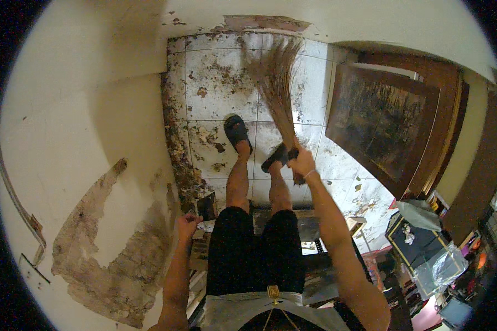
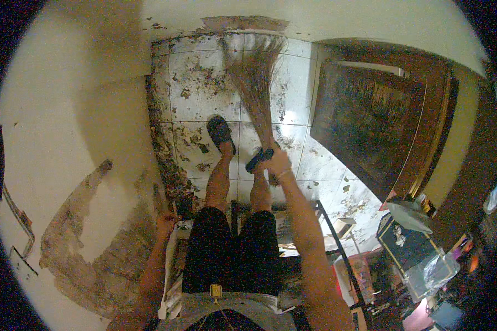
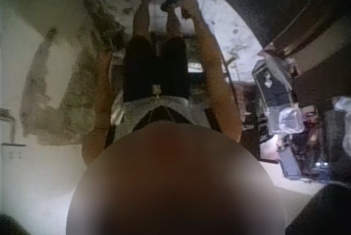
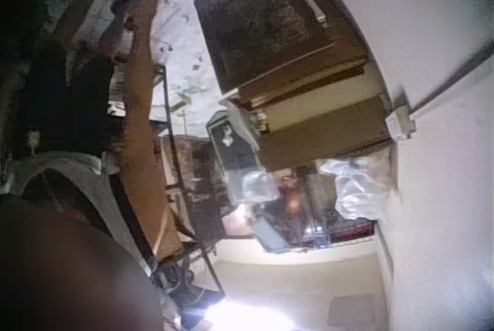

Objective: The person sweeps debris on a tiled floor using a broom and dustpan, gathering dirt into the dustpan and emptying it into a bag. The person also moves a cardboard box and a framed picture to access areas under them.

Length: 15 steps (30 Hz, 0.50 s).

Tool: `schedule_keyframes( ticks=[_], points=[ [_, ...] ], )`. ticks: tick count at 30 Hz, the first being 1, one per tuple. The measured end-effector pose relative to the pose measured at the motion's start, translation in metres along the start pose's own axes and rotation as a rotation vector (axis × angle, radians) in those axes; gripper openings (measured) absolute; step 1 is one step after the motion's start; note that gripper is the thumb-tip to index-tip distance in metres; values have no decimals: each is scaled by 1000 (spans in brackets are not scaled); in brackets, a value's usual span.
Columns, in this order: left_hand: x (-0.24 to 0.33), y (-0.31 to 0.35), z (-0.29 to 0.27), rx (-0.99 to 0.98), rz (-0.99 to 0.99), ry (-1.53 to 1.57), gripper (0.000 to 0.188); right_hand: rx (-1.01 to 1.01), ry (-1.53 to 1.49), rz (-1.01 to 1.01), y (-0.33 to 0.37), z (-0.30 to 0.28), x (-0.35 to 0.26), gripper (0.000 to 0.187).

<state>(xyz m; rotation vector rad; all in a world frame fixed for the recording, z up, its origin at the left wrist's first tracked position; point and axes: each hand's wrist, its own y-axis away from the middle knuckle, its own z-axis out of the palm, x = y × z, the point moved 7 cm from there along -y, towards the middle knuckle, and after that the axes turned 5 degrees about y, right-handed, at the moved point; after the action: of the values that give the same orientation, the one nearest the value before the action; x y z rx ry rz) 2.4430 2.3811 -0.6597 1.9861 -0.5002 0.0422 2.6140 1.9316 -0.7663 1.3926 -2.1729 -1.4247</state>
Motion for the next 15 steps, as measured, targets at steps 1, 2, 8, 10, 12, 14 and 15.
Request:
schedule_keyframes(
  ticks=[1, 2, 8, 10, 12, 14, 15],
  points=[
    [0, 1, 2, 22, 31, -38, 23, 3, 15, 41, 18, 8, 2, 90],
    [1, 1, 1, 42, 62, -84, 23, -34, 6, 43, 37, 9, 5, 89],
    [-14, -5, 1, 5, 194, 86, 22, 78, -116, -99, 66, -64, -16, 88],
    [-23, -11, -2, 18, 192, 142, 23, 118, 83, -35, 14, -85, -29, 86],
    [-33, -17, -3, 14, 103, 138, 23, 40, 271, -46, -10, -83, -37, 89],
    [-36, -20, -4, 46, 64, 14, 24, -54, 356, -77, -8, -78, -33, 90],
    [-33, -20, -4, 77, 74, -40, 24, -137, 348, -73, 5, -73, -26, 90]
  ],
)
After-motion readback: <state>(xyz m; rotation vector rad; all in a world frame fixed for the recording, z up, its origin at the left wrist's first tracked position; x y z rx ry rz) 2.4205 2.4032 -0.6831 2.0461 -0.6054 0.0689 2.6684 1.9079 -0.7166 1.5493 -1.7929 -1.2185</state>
